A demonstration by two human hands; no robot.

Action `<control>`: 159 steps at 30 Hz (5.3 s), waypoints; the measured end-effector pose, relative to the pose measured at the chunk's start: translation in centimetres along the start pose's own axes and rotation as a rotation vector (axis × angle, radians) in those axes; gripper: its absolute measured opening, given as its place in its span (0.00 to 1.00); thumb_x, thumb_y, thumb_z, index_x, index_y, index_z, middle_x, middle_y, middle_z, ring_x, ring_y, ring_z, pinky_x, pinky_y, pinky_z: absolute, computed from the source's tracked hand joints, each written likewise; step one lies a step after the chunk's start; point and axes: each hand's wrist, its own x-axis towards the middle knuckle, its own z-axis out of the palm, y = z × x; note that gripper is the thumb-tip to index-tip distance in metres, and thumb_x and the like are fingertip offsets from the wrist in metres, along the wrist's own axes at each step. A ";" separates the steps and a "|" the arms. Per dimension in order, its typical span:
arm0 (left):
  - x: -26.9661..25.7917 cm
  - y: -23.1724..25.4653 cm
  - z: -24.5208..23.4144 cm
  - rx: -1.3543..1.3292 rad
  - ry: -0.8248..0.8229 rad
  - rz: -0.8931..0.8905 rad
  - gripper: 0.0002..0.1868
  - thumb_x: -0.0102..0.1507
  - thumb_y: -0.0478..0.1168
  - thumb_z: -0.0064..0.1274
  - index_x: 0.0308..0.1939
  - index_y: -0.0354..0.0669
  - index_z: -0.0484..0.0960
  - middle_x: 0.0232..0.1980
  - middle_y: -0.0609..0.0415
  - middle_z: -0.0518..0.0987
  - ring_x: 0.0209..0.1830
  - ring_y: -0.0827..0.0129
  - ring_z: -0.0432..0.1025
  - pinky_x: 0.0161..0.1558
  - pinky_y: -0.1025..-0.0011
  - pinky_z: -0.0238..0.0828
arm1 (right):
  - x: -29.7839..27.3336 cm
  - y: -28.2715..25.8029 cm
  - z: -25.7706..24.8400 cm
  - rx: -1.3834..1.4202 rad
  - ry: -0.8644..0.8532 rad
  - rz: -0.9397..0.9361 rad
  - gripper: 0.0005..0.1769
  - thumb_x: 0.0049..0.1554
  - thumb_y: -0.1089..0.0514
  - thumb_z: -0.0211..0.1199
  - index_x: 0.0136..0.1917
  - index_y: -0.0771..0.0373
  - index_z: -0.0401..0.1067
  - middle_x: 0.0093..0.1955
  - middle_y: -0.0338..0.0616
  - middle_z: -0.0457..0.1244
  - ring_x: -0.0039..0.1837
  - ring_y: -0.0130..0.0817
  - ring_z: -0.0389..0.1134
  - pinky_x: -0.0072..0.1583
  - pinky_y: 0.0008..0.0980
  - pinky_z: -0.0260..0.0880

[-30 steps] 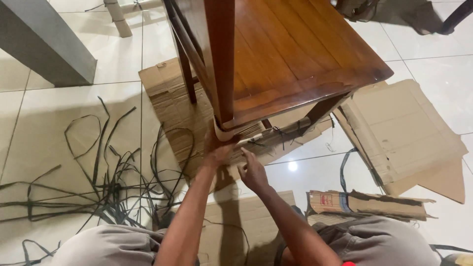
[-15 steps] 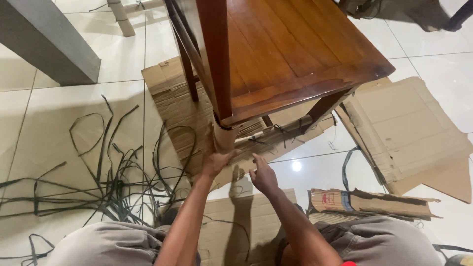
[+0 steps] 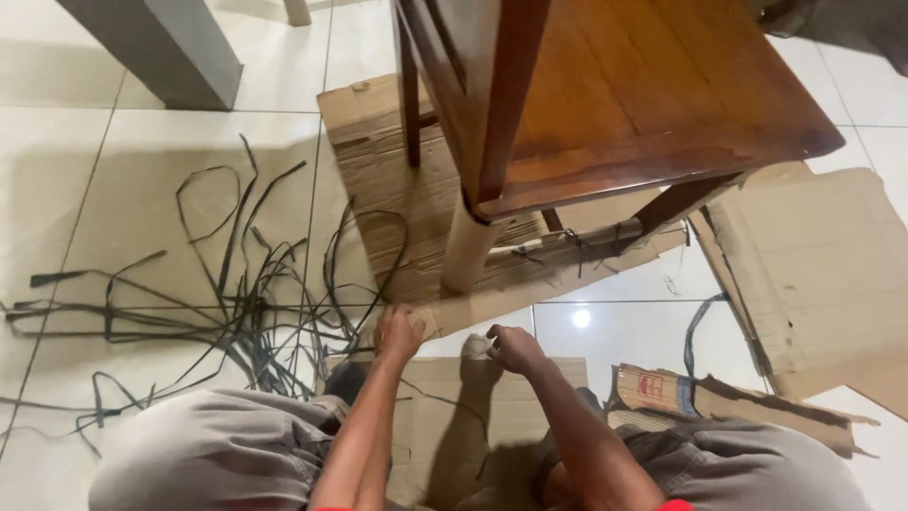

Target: Wrapping a wooden chair leg with cardboard and securing it with plastic straps

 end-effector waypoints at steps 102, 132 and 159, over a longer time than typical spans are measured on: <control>-11.9 -13.3 -10.9 -0.633 0.522 -0.651 0.12 0.59 0.54 0.61 0.43 0.60 0.88 0.41 0.57 0.87 0.51 0.56 0.80 0.51 0.59 0.77 | 3.2 -16.8 4.9 -0.210 -0.285 -0.265 0.21 0.55 0.45 0.58 0.61 0.44 0.76 0.55 0.48 0.73 0.62 0.53 0.72 0.66 0.52 0.71; -10.8 2.0 -22.7 -1.436 0.672 -0.284 0.08 0.62 0.44 0.64 0.38 0.45 0.85 0.34 0.54 0.84 0.30 0.79 0.75 0.30 0.84 0.72 | 1.9 -24.2 -1.4 1.239 -0.109 -0.304 0.08 0.59 0.59 0.69 0.47 0.67 0.75 0.35 0.46 0.65 0.37 0.30 0.69 0.41 0.27 0.74; -13.4 24.6 -23.7 -0.772 0.307 0.111 0.39 0.51 0.63 0.68 0.61 0.51 0.77 0.55 0.49 0.84 0.58 0.59 0.78 0.61 0.61 0.74 | 3.2 -8.6 -0.7 1.147 0.210 0.117 0.08 0.54 0.61 0.65 0.40 0.71 0.77 0.25 0.56 0.63 0.28 0.42 0.69 0.33 0.40 0.75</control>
